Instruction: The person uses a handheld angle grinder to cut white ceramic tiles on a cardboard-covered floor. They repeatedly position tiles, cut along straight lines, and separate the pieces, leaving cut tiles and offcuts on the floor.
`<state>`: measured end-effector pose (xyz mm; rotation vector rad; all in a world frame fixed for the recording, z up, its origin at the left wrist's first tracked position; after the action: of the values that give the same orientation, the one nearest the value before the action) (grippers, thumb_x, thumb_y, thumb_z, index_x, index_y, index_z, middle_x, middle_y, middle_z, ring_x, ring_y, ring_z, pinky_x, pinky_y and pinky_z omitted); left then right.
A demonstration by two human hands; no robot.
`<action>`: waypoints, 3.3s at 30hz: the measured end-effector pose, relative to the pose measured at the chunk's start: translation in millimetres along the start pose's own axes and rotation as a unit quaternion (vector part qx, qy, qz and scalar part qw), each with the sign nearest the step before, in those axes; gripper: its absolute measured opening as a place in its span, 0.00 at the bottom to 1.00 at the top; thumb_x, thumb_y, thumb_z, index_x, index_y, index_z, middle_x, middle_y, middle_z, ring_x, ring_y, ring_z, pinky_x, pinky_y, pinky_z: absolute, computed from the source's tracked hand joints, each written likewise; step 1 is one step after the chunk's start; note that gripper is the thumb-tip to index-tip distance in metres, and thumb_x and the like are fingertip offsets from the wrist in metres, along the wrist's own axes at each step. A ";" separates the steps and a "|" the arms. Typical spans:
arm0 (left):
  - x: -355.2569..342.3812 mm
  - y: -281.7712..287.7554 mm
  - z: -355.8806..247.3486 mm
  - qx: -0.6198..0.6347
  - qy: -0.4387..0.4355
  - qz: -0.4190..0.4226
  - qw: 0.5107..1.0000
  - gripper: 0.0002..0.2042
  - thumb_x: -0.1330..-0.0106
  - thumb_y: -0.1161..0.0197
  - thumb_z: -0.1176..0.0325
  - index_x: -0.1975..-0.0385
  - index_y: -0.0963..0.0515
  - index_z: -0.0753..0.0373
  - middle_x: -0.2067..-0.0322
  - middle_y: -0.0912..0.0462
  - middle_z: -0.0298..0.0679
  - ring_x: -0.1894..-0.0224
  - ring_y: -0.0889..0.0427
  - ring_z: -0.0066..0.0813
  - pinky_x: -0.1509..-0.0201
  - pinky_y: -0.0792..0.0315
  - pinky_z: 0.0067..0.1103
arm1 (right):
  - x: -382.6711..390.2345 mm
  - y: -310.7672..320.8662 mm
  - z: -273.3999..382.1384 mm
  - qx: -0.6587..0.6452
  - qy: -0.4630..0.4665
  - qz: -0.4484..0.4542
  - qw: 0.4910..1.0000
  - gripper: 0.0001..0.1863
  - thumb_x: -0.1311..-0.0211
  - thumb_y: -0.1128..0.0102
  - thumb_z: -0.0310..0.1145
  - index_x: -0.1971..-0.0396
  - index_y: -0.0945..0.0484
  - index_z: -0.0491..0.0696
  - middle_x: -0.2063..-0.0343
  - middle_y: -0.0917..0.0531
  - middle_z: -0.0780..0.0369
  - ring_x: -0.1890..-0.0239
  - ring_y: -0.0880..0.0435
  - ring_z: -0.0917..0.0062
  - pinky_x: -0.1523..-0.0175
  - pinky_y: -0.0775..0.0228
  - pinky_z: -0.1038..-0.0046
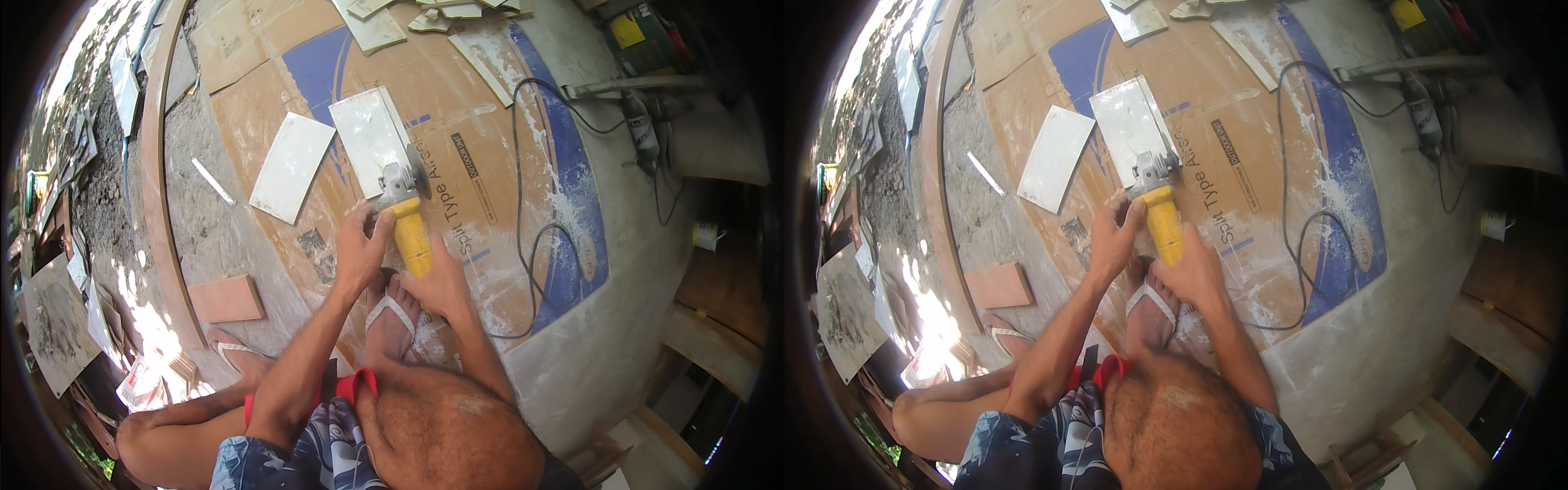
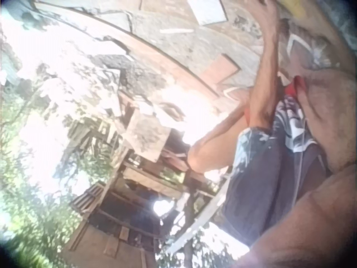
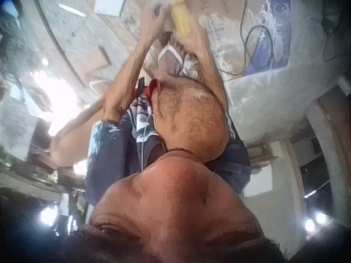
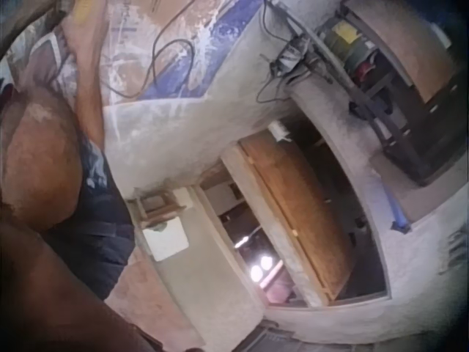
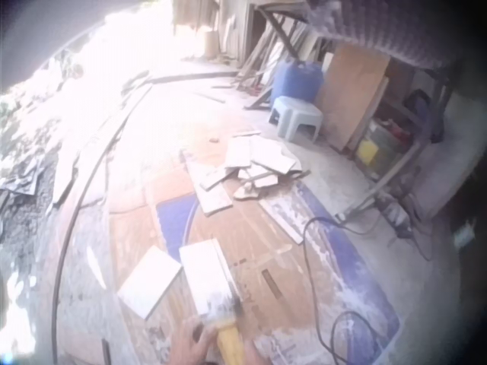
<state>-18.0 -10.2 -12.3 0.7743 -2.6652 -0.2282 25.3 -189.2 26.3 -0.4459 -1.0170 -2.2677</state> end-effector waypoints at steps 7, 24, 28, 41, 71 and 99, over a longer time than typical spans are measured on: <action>-27.8 25.9 -13.5 -0.144 -0.038 0.026 0.989 0.21 0.22 0.31 0.54 0.45 0.12 0.68 0.62 0.10 0.45 0.57 0.13 0.33 0.50 0.21 0.31 | 53.2 18.6 -32.4 -0.066 0.009 -0.101 0.993 0.35 0.49 0.18 0.39 0.43 0.23 0.42 0.57 0.11 0.44 0.53 0.10 0.42 0.49 0.18 0.51; -100.8 -128.4 -60.2 -0.354 -0.113 -0.128 0.919 0.41 0.32 0.24 0.54 0.27 0.33 0.74 0.32 0.29 0.58 0.28 0.35 0.63 0.26 0.43 0.55 | 81.4 61.5 -89.7 -0.163 -0.051 -0.274 0.946 0.33 0.47 0.15 0.37 0.46 0.24 0.41 0.60 0.13 0.47 0.57 0.12 0.49 0.49 0.22 0.52; -140.4 -125.6 -67.9 -0.329 -0.044 -0.129 0.934 0.36 0.33 0.27 0.60 0.29 0.30 0.72 0.45 0.17 0.56 0.40 0.20 0.59 0.34 0.30 0.50 | 82.5 58.1 -98.3 -0.187 -0.058 -0.262 0.945 0.34 0.48 0.15 0.36 0.46 0.25 0.41 0.60 0.14 0.48 0.57 0.13 0.50 0.48 0.22 0.53; -272.0 -75.4 -229.4 0.082 -0.242 -0.076 0.964 0.57 0.41 0.14 0.52 0.21 0.41 0.81 0.31 0.25 0.73 0.28 0.23 0.64 0.24 0.28 0.39 | 81.2 50.7 -108.3 -0.175 -0.036 -0.248 0.952 0.36 0.48 0.21 0.30 0.39 0.27 0.39 0.54 0.18 0.49 0.51 0.15 0.56 0.42 0.24 0.56; -199.1 184.2 -193.7 -0.462 -0.414 0.034 0.784 0.59 0.49 0.21 0.22 0.38 0.27 0.77 0.50 0.19 0.57 0.46 0.17 0.53 0.44 0.19 0.35 | 44.5 36.2 -91.5 -0.241 -0.054 -0.213 0.945 0.42 0.29 0.30 0.26 0.20 0.39 0.36 0.32 0.23 0.48 0.37 0.19 0.60 0.32 0.25 0.60; 40.6 581.6 30.8 -0.505 0.103 -0.055 0.855 0.55 0.31 0.27 0.38 0.18 0.43 0.74 0.38 0.16 0.65 0.43 0.11 0.62 0.37 0.17 0.42 | 33.0 17.5 -8.4 -0.196 0.006 -0.226 0.954 0.30 0.34 0.25 0.31 0.36 0.27 0.40 0.53 0.17 0.59 0.56 0.16 0.72 0.49 0.22 0.68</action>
<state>-344.8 456.4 115.8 0.5214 -1.8657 -1.3411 11.1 -217.6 47.8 -0.3861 -0.7091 -2.9003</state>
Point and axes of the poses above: each hand's wrist, its own x-axis away from the middle knuckle, its own y-axis out of the back of the hand, z = x × y, the point moved 6 cm from there along -x, towards the middle knuckle
